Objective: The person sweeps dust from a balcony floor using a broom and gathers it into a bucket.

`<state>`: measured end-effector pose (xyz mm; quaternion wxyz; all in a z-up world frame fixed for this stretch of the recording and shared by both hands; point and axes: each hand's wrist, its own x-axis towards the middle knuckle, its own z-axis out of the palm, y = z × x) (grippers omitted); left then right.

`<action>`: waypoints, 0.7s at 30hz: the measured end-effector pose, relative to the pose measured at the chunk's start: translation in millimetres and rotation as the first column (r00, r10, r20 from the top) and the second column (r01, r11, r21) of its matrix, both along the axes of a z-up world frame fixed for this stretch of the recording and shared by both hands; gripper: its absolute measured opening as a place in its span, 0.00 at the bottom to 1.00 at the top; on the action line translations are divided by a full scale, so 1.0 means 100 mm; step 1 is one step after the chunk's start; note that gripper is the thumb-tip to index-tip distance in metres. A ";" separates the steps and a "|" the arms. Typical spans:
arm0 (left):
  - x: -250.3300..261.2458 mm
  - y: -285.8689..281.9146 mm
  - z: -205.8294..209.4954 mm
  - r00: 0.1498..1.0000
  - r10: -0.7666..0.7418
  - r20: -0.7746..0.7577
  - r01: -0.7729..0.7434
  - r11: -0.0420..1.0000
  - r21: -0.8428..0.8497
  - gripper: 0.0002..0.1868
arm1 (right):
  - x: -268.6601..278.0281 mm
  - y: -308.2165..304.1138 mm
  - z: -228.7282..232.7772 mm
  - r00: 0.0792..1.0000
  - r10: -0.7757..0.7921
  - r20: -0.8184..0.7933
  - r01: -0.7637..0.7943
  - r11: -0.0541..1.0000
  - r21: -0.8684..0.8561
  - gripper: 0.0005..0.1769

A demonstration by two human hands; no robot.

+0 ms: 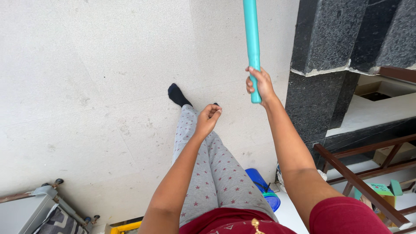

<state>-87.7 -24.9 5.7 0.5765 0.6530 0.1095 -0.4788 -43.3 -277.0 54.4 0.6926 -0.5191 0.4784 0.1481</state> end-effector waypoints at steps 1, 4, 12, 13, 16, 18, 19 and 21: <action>0.03 -0.04 0.02 1.000 -0.027 0.004 0.027 0.999 0.016 0.11 | -0.14 0.07 0.04 1.000 -0.014 0.023 0.013 0.999 0.044 0.15; 0.22 -0.09 0.05 0.998 -0.053 0.027 0.052 0.998 0.024 0.11 | -0.45 0.09 0.11 0.994 -0.101 0.033 0.103 0.990 -0.093 0.14; 0.42 -0.04 0.05 0.998 -0.008 0.061 0.005 0.999 0.046 0.11 | 0.21 -1.25 -0.31 0.909 -0.417 0.012 0.416 0.908 0.042 0.10; 0.40 -0.04 0.04 0.999 -0.011 0.053 0.008 0.999 0.052 0.11 | 0.25 -1.25 -0.34 0.912 -0.411 -0.001 0.410 0.909 0.075 0.10; 0.27 -0.08 -0.03 1.000 0.002 0.019 -0.003 1.000 0.031 0.10 | 0.29 -0.72 -0.56 0.981 -0.172 -0.092 0.170 0.985 -0.038 0.11; 0.16 -0.13 -0.13 1.000 0.005 0.012 -0.005 1.000 0.014 0.10 | 0.27 -0.18 -0.66 0.996 -0.054 -0.075 0.049 0.996 -0.070 0.14; 0.09 -0.14 -0.19 1.000 -0.002 0.015 0.002 1.000 0.012 0.11 | 0.24 0.13 -0.68 0.996 -0.033 -0.078 0.030 0.999 -0.037 0.14; -0.05 -0.17 -0.33 1.000 0.028 0.007 -0.028 0.999 0.026 0.12 | 0.16 0.69 -0.68 0.991 0.114 -0.068 -0.115 0.993 -0.013 0.15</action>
